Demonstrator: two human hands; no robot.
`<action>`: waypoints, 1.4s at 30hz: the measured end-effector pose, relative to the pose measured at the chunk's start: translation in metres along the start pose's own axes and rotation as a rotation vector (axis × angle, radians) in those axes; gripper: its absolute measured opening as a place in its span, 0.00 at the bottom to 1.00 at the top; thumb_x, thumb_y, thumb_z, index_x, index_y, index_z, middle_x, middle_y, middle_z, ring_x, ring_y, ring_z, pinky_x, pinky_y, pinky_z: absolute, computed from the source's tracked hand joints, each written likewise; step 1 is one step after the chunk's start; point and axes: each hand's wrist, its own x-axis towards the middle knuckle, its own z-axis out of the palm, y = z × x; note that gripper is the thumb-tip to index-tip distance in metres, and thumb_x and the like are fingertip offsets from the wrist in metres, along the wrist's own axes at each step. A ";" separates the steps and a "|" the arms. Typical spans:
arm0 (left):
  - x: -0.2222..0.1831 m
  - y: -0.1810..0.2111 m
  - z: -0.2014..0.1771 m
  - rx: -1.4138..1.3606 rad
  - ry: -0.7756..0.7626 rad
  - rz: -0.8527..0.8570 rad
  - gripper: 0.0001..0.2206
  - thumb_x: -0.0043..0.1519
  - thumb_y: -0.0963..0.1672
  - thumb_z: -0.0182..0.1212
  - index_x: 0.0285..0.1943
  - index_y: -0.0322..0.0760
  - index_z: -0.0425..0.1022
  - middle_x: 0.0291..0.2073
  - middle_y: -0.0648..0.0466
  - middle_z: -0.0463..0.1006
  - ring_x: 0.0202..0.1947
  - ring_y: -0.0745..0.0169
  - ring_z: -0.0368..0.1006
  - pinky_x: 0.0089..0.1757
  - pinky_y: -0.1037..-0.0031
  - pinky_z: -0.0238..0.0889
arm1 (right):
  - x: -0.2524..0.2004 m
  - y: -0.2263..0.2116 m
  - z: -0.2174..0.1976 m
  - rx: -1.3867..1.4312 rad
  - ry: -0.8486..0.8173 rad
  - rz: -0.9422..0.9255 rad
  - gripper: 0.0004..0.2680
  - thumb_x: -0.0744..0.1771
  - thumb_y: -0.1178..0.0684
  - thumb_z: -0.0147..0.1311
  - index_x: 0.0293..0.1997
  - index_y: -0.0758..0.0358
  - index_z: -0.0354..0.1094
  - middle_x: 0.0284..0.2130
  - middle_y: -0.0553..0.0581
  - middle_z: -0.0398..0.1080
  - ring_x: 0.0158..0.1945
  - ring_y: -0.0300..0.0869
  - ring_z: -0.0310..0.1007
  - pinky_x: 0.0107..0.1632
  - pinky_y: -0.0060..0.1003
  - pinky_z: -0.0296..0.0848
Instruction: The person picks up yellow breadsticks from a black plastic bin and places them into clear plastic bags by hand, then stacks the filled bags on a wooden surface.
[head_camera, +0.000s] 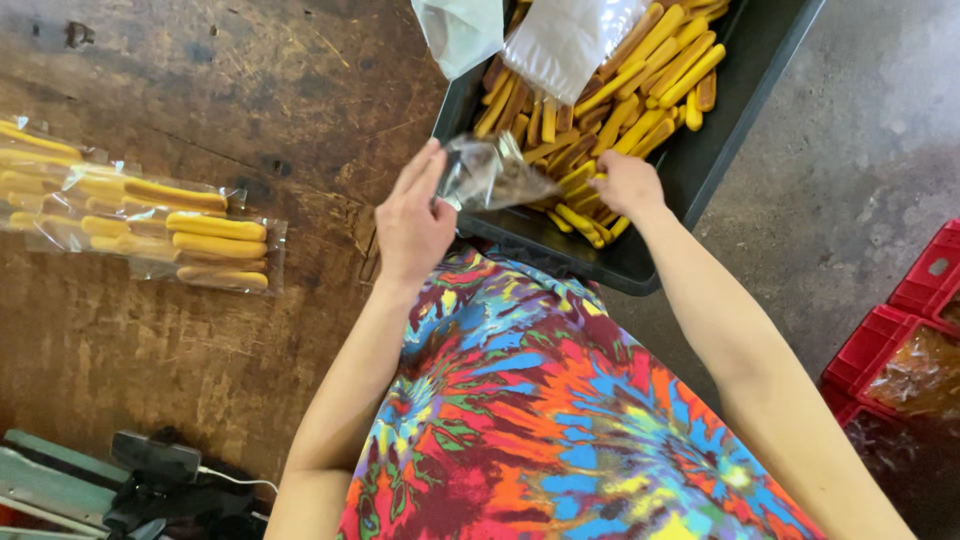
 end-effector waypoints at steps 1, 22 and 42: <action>-0.001 -0.003 0.009 -0.003 -0.001 0.003 0.24 0.56 0.36 0.57 0.64 0.35 0.75 0.66 0.52 0.73 0.53 0.50 0.80 0.49 0.67 0.74 | -0.011 0.006 -0.009 0.248 0.163 0.031 0.11 0.66 0.46 0.62 0.49 0.59 0.70 0.41 0.59 0.75 0.45 0.52 0.76 0.47 0.48 0.74; -0.022 0.031 0.094 -0.106 -0.316 0.388 0.37 0.52 0.35 0.55 0.76 0.32 0.56 0.71 0.43 0.64 0.65 0.43 0.71 0.55 0.63 0.71 | -0.096 -0.116 -0.029 1.104 0.624 0.095 0.07 0.68 0.54 0.63 0.40 0.66 0.69 0.30 0.50 0.72 0.32 0.31 0.70 0.37 0.28 0.71; -0.029 0.045 0.011 -0.444 -0.041 -0.216 0.28 0.57 0.33 0.51 0.71 0.34 0.67 0.70 0.48 0.68 0.46 0.61 0.77 0.37 0.79 0.66 | 0.100 -0.008 0.066 0.651 0.413 0.572 0.11 0.61 0.47 0.67 0.37 0.58 0.68 0.34 0.62 0.76 0.42 0.55 0.76 0.48 0.46 0.73</action>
